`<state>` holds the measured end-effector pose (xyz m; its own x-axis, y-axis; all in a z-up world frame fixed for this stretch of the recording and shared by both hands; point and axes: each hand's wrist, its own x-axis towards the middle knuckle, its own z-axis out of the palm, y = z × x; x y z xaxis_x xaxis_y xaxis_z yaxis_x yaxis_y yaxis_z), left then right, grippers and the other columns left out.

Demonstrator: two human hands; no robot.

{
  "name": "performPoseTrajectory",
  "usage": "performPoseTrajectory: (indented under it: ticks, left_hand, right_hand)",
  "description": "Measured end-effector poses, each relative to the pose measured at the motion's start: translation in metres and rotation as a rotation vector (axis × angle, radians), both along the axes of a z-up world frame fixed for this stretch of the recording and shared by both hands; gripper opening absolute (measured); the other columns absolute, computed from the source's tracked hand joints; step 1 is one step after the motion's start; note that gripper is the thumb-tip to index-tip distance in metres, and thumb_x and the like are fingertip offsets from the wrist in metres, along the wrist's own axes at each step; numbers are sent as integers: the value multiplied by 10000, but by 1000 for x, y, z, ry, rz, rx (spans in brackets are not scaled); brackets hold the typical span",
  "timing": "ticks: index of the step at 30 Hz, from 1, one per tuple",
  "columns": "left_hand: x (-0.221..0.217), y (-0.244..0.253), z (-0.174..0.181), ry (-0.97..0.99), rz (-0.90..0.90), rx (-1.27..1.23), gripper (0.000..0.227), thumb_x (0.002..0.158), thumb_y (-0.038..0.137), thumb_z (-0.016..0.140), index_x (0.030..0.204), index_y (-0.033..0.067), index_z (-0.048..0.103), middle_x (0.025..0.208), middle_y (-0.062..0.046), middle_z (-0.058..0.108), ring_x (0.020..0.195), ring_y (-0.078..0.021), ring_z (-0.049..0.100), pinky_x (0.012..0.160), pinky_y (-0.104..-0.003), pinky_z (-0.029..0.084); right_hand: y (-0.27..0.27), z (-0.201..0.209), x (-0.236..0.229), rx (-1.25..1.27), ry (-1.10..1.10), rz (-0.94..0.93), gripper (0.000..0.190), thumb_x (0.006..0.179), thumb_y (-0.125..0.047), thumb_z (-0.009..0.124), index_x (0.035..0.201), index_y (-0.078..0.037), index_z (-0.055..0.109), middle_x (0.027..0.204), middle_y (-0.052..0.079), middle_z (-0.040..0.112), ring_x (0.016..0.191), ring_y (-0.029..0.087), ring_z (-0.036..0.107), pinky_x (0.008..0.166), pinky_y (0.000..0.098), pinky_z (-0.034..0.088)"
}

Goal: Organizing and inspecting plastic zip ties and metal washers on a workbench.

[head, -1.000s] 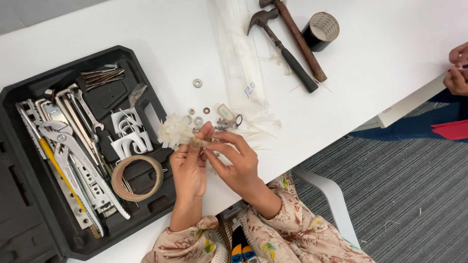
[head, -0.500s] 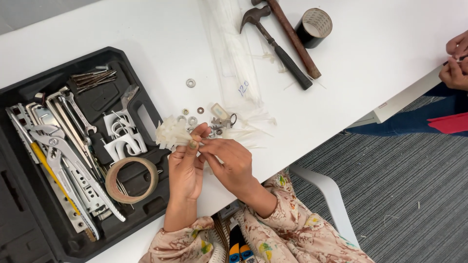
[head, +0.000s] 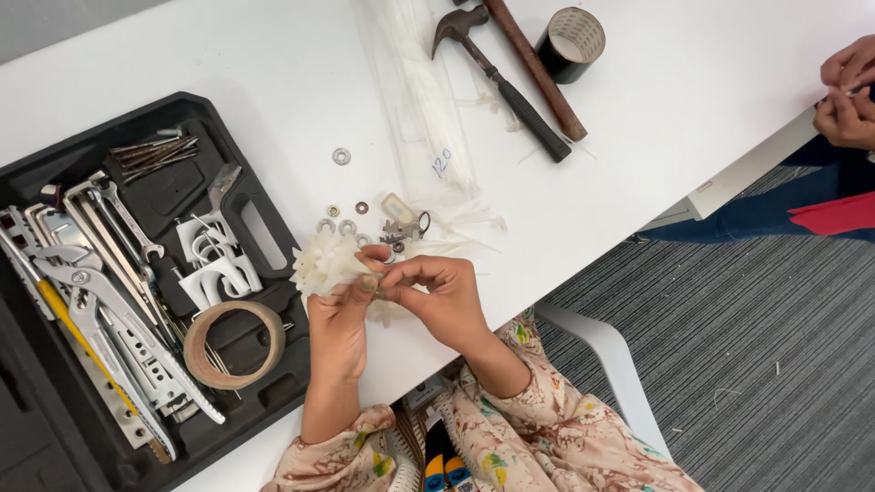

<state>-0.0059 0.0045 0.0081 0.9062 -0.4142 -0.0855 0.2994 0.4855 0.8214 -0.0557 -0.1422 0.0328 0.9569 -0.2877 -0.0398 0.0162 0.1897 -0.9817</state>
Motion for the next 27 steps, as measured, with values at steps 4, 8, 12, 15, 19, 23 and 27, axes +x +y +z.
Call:
performPoseTrajectory:
  ticks: [4,8,12,15,19,23,27]
  left_hand:
    - [-2,-1,10,-131,16,13,254,982,174,768,1138,-14,701,1277,-154,683,1214,-218,640,1046,-364,522]
    - [-2,-1,9,-104,-7,-30,344,940,194,777,1193,-23,692,1328,-154,666,1196,-224,633,1024,-392,513]
    - [-2,3,6,-87,-45,-77,438,961,233,756,1285,-46,663,1408,-169,633,1207,-244,631,1075,-405,499]
    - [-3,4,7,-19,-77,-59,493,959,248,731,1339,-45,615,1381,-186,641,1275,-244,622,1109,-395,488]
    - [-3,7,0,74,-94,-98,467,952,239,717,1307,-50,626,1301,-184,675,1121,-229,660,988,-379,525]
    - [-2,6,-2,39,-106,-198,323,1004,180,731,1212,-54,654,1250,-147,674,942,-174,584,802,-347,485]
    - [0,6,-2,60,-71,-220,259,979,167,745,1133,-30,677,1189,-160,693,879,-199,584,726,-371,497]
  right_hand:
    - [-6,-9,0,203,-17,83,96,863,114,757,944,64,748,936,107,770,853,123,727,797,268,610]
    - [-6,-10,0,271,-1,117,119,852,136,746,944,60,749,915,104,767,832,129,732,784,262,611]
    - [-7,-15,0,259,13,128,125,853,149,743,945,65,755,894,100,763,808,126,717,750,258,591]
    - [-8,-9,1,326,45,123,117,842,153,746,916,62,748,892,116,765,805,139,730,755,278,609]
    - [-8,-1,8,342,43,107,125,787,155,726,857,52,736,1063,83,776,850,119,733,773,292,630]
    - [-8,-1,10,366,49,184,125,820,167,720,891,66,738,967,117,762,810,157,734,757,320,634]
    - [-10,-12,9,433,36,229,109,847,156,721,898,61,735,844,141,743,759,196,743,737,346,646]
